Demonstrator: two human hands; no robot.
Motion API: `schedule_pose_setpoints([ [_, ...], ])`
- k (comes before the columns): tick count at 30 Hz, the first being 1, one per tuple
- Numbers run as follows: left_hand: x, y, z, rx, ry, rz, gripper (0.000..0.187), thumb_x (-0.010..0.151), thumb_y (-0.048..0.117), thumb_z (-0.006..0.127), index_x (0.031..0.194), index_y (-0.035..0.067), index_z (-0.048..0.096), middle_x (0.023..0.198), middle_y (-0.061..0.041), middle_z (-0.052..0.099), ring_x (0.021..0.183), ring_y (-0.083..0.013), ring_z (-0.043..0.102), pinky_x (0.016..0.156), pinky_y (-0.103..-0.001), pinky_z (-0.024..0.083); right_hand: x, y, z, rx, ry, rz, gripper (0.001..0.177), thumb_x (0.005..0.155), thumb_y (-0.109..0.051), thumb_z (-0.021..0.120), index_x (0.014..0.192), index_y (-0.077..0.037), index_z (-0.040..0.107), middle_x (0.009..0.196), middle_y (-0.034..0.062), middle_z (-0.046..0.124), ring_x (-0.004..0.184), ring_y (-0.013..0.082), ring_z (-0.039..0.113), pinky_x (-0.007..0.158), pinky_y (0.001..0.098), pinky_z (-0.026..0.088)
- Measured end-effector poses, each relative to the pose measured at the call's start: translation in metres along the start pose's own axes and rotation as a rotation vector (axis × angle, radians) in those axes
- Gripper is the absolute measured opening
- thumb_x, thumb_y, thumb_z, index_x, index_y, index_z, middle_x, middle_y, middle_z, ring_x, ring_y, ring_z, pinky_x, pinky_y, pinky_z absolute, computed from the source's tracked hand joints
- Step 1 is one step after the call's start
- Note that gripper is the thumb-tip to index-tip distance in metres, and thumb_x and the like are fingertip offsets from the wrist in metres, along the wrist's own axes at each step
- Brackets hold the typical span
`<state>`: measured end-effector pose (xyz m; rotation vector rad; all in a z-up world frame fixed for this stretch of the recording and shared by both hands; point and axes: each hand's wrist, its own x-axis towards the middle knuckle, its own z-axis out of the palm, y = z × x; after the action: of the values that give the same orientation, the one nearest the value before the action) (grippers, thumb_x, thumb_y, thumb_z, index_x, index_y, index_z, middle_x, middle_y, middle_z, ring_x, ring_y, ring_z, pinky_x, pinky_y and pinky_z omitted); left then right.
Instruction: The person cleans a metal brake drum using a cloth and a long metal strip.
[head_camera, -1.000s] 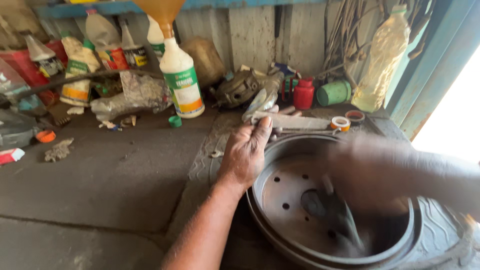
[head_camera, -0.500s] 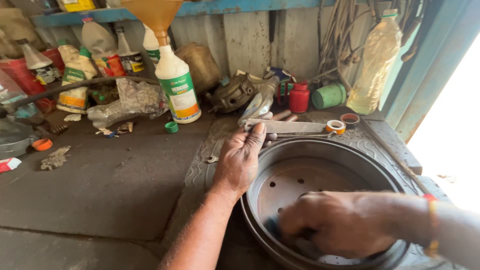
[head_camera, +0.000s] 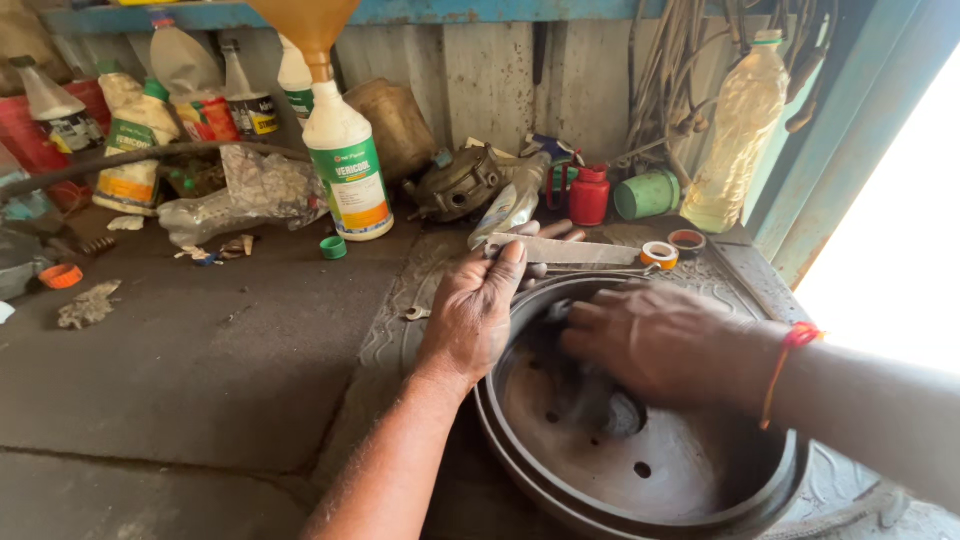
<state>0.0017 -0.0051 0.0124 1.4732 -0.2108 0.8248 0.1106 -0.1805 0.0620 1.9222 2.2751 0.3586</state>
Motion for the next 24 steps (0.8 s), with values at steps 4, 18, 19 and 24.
schedule_pose_setpoints([
  [4,-0.005,-0.003,-0.005,0.088,0.034,0.005,0.043,0.111,0.027,0.048,0.137,-0.005,0.062,0.120,-0.015,0.072,0.104,-0.0125,0.064,0.096,-0.027,0.051,-0.012,-0.004,-0.003,-0.163,-0.189,0.073,0.028,0.094,-0.024,0.050,0.108,-0.009,0.069,0.113,0.0127,0.068,0.110,0.0359,0.063,0.104,0.0553,0.038],
  [18,-0.002,-0.002,-0.002,0.116,0.050,0.076,0.037,0.110,0.025,0.050,0.129,-0.002,0.066,0.119,-0.007,0.077,0.099,-0.0102,0.066,0.091,-0.027,0.054,-0.015,-0.053,-0.061,0.461,-0.947,0.462,0.037,0.087,-0.016,0.052,0.117,-0.025,0.074,0.095,0.0047,0.075,0.091,0.0196,0.074,0.082,0.0385,0.059],
  [19,-0.002,-0.002,-0.001,0.114,0.062,0.068,0.037,0.110,0.025,0.050,0.129,-0.001,0.067,0.118,-0.007,0.077,0.097,-0.0097,0.065,0.090,-0.026,0.054,-0.013,-0.055,-0.061,0.524,-0.901,0.428,0.035,0.086,-0.017,0.053,0.114,-0.022,0.074,0.093,0.0052,0.075,0.089,0.0189,0.073,0.081,0.0379,0.059],
  [24,-0.002,-0.004,0.002,0.057,0.101,0.031,0.035,0.109,0.026,0.051,0.127,-0.001,0.066,0.115,-0.006,0.077,0.090,-0.0079,0.062,0.087,-0.025,0.053,-0.010,-0.060,-0.033,0.846,-0.548,0.235,0.033,0.084,-0.015,0.057,0.110,-0.012,0.077,0.092,0.0028,0.075,0.084,0.0120,0.072,0.073,0.0310,0.058],
])
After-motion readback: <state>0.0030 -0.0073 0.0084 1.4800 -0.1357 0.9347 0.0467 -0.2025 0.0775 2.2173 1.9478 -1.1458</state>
